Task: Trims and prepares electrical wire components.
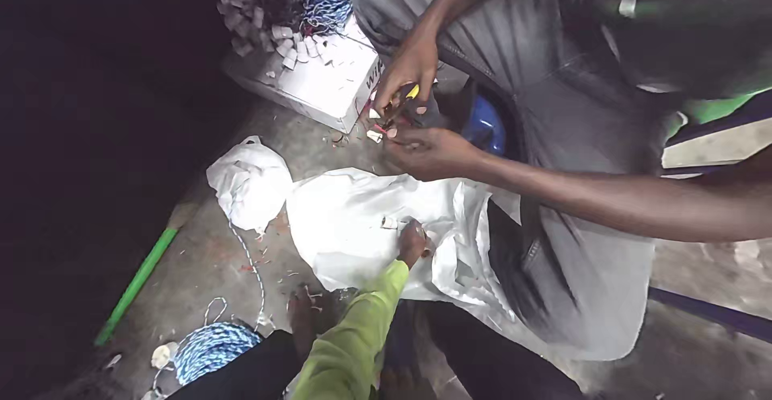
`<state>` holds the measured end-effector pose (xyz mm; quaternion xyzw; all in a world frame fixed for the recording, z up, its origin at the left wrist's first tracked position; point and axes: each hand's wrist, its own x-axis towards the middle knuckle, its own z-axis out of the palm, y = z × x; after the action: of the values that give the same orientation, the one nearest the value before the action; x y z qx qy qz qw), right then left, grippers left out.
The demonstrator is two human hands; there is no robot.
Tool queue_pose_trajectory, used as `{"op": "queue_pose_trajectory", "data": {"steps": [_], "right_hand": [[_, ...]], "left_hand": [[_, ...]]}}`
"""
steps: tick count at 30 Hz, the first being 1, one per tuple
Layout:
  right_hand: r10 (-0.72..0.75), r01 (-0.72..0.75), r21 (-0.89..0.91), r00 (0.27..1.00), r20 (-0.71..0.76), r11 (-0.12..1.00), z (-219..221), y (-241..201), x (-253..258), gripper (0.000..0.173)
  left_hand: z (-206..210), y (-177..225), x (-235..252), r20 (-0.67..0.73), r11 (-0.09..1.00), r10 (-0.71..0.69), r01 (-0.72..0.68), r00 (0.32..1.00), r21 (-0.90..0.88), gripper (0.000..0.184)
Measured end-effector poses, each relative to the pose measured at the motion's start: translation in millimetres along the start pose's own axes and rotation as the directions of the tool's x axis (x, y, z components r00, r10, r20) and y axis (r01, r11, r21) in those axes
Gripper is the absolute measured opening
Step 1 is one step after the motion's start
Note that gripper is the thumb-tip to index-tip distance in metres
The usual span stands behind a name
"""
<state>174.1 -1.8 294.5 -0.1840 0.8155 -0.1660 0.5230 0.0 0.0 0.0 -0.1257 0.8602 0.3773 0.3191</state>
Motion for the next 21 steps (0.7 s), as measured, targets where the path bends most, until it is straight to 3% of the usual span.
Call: {"op": "queue_pose_trajectory", "data": {"steps": [2, 3, 6, 8, 11, 14, 15, 17, 19, 21], "right_hand": [[-0.058, 0.057, 0.010, 0.979, 0.196, 0.998, -47, -7, -19, 0.052], [-0.064, 0.063, 0.010, 0.972, 0.226, 0.998, -54, -9, -22, 0.055], [-0.044, 0.048, -0.016, 0.984, 0.174, 0.999, -47, -14, -20, 0.053], [-0.098, 0.107, -0.038, 0.977, 0.189, 0.994, -48, -7, -20, 0.062], [-0.250, 0.240, -0.128, 0.966, -0.067, 0.962, -20, 22, -12, 0.064], [-0.235, 0.232, -0.105, 0.972, -0.020, 0.967, -61, 25, -16, 0.050], [-0.200, 0.199, -0.028, 0.979, -0.044, 0.980, -77, 29, -20, 0.048], [-0.060, 0.118, 0.201, 0.961, -0.271, 0.973, -96, 36, -23, 0.051], [0.047, 0.171, 0.368, 0.856, -0.515, 0.914, -106, 33, -14, 0.048], [0.071, 0.259, 0.458, 0.806, -0.587, 0.850, -109, 22, -4, 0.048]], "left_hand": [[-9, -9, -10, -0.042, 0.985, -0.007, -0.001, 0.999, -0.175, 0.044], [-11, -12, -14, -0.035, 0.959, -0.039, 0.028, 0.999, -0.282, 0.049], [-18, -8, -25, 0.010, 0.747, -0.136, 0.109, 0.991, -0.656, 0.060], [-32, 4, -40, 0.032, 0.644, -0.144, 0.118, 0.989, -0.756, 0.053], [-75, 8, -69, 0.027, 0.709, -0.092, 0.085, 0.995, -0.700, 0.038], [-137, 14, -109, 0.004, 0.692, -0.086, 0.063, 0.996, -0.719, 0.034], [-156, 16, -126, -0.005, 0.635, -0.107, 0.065, 0.994, -0.770, 0.034], [-187, 21, -167, 0.002, 0.481, -0.157, 0.078, 0.988, -0.873, 0.037], [-208, 30, -206, -0.014, 0.308, -0.192, 0.047, 0.981, -0.950, 0.037], [-221, 43, -240, -0.052, 0.213, -0.188, -0.011, 0.981, -0.977, 0.036]]}}
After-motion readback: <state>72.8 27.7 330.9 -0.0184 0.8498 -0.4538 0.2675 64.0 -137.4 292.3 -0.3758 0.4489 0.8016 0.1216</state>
